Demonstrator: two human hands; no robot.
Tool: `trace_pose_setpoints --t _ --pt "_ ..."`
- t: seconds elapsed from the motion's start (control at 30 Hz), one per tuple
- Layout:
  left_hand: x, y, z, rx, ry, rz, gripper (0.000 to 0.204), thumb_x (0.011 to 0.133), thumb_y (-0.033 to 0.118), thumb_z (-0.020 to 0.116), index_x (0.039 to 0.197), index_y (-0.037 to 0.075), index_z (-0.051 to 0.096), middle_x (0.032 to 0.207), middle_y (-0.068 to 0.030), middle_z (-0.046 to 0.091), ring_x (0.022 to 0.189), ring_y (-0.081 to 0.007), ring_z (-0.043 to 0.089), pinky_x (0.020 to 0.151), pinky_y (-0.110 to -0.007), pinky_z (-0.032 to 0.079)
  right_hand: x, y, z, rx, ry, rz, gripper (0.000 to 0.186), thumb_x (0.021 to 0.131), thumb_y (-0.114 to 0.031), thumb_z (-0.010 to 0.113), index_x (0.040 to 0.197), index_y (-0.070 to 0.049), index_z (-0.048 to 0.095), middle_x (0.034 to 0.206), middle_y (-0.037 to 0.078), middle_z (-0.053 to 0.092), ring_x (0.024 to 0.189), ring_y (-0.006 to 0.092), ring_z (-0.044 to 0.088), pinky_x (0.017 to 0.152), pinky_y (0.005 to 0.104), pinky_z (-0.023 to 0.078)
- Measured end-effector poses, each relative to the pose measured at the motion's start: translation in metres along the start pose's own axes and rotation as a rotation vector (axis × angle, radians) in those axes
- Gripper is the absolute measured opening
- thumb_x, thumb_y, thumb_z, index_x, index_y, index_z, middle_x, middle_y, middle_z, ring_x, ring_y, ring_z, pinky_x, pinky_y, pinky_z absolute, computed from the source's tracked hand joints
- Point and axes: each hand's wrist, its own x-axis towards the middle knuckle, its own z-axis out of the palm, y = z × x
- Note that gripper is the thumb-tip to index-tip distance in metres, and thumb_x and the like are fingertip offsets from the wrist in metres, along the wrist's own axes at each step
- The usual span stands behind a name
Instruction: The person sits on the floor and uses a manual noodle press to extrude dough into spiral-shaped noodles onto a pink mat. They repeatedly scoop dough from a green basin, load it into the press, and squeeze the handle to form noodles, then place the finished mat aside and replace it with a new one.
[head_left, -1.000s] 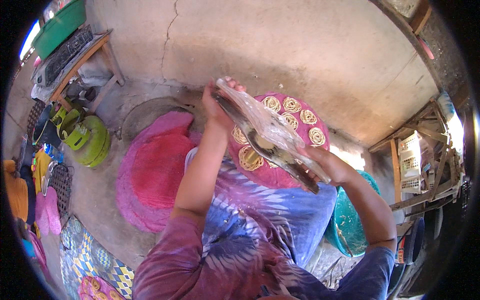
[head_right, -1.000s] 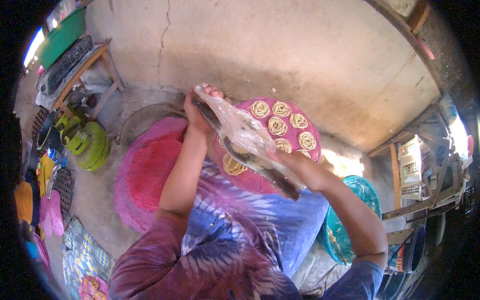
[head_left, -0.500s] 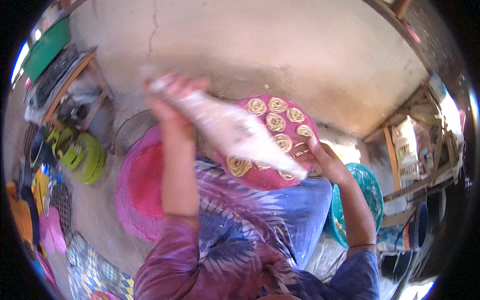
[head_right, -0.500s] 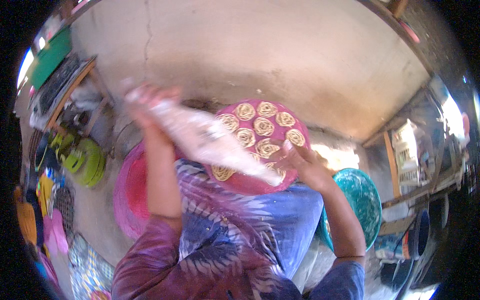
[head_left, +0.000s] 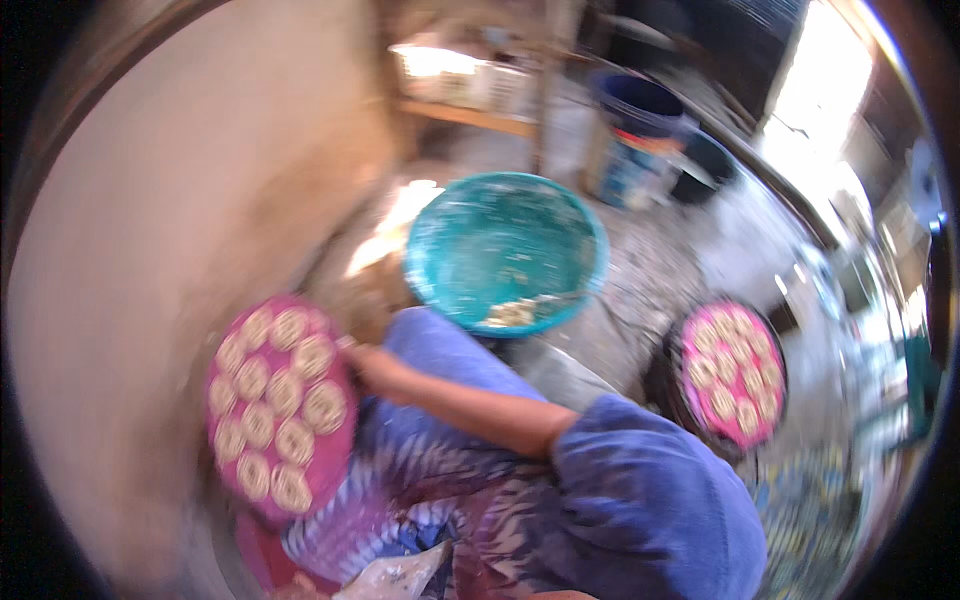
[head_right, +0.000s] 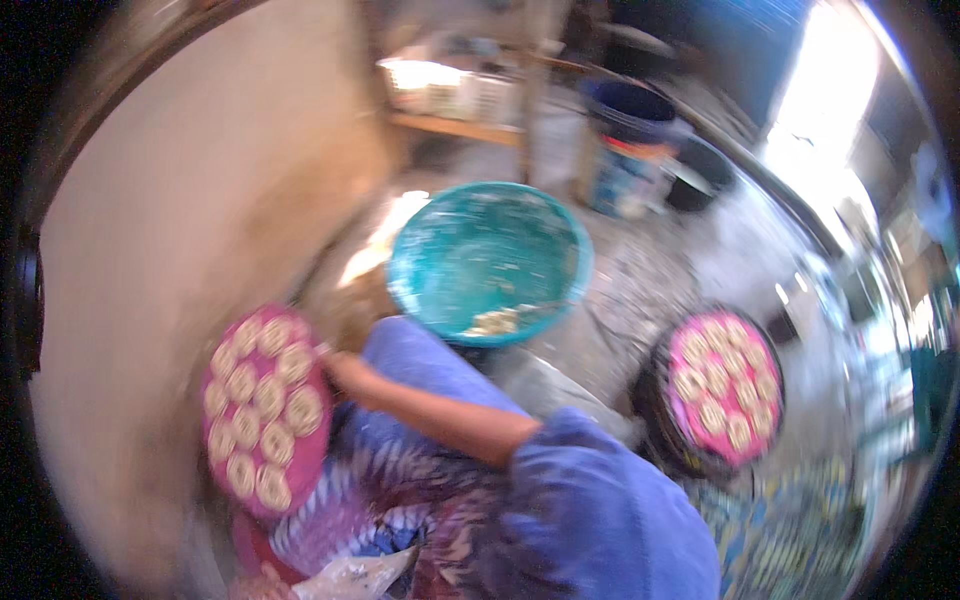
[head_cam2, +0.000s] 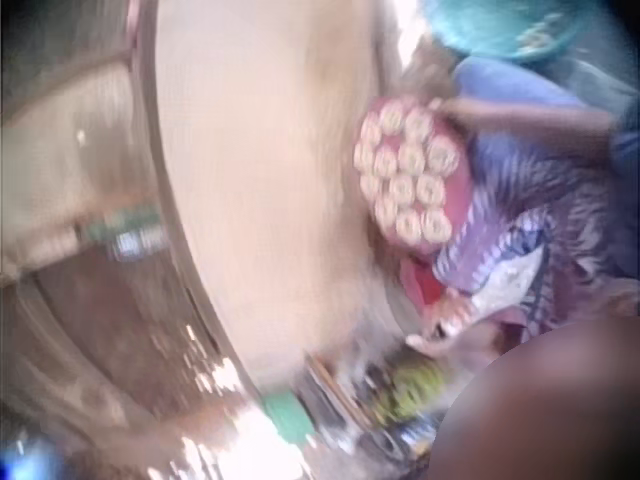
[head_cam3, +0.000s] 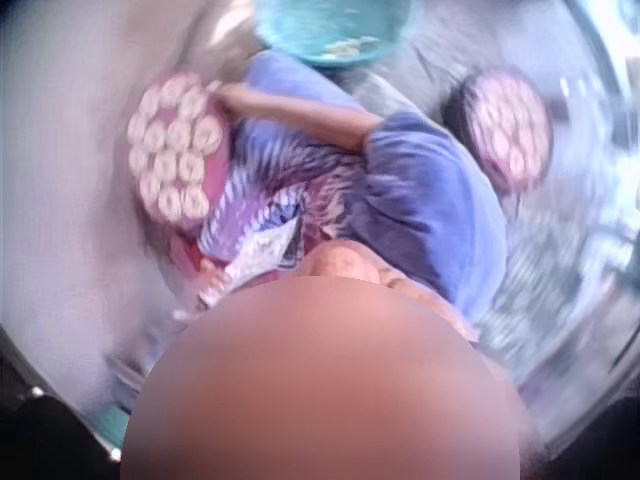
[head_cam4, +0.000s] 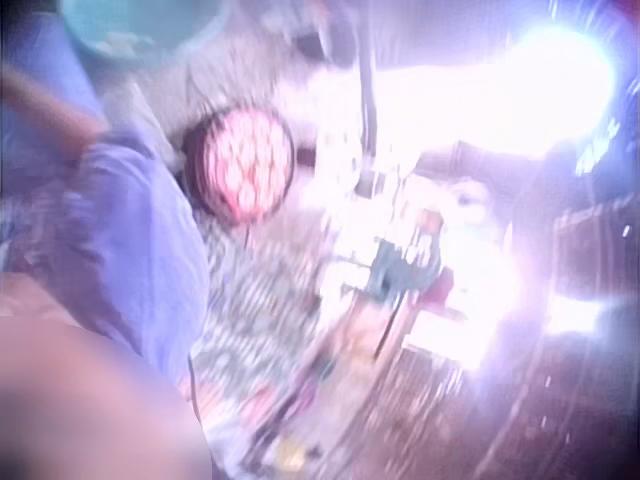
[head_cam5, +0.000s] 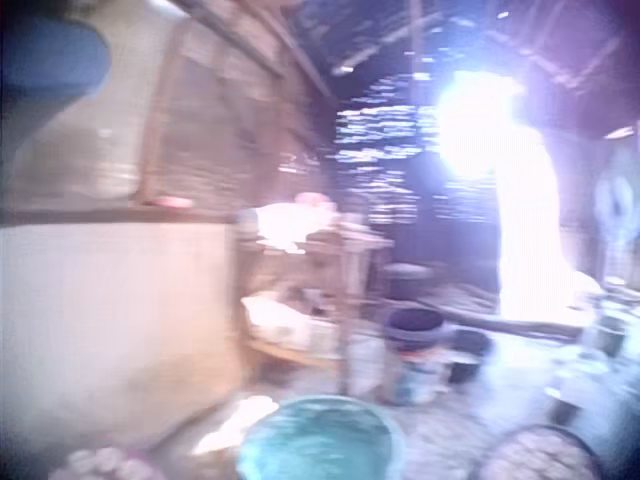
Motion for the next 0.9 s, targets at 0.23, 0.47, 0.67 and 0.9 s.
trace_pose_setpoints --t 0.23,0.47,0.67,0.9 --pt "0.085 -0.031 -0.011 -0.022 0.017 -0.163 0.075 0.087 0.074 0.029 0.066 0.007 0.056 0.059 -0.0153 0.054 0.052 -0.0279 0.054 0.057 -0.045 0.049 -0.014 0.016 0.027 0.484 0.055 -0.102 0.051 0.101 -0.045 0.04 0.123 -0.001 0.051 0.116 0.013 0.062 0.102 0.0216 0.058 0.09 0.0374 0.046" --pt "0.103 -0.028 -0.006 -0.021 0.043 -0.213 0.076 0.087 0.074 0.028 0.073 0.005 0.056 0.066 -0.017 0.055 0.058 -0.0297 0.055 0.062 -0.049 0.048 -0.005 0.018 0.011 0.376 0.27 -0.246 0.038 0.101 -0.039 0.041 0.1 -0.005 0.057 0.095 0.005 0.063 0.081 0.0122 0.054 0.078 0.0319 0.046" --pt "0.104 -0.024 -0.009 -0.017 0.052 -0.209 0.076 0.087 0.074 0.028 0.079 0.004 0.057 0.072 -0.0185 0.055 0.064 -0.0313 0.055 0.067 -0.053 0.047 -0.052 -0.032 -0.068 0.632 0.209 -0.43 0.037 0.101 -0.033 0.04 0.113 -0.004 0.059 0.107 0.011 0.065 0.095 0.021 0.061 0.088 0.0389 0.048" --pt "0.095 -0.016 -0.011 -0.052 0.038 -0.184 0.078 0.087 0.074 0.028 0.086 0.002 0.057 0.079 -0.0202 0.056 0.07 -0.0331 0.056 0.073 -0.057 0.046 -0.157 -0.121 -0.19 0.51 0.566 -0.779 0.044 0.101 -0.035 0.038 0.124 0.0 0.052 0.121 0.016 0.06 0.108 0.0255 0.059 0.098 0.0403 0.045"
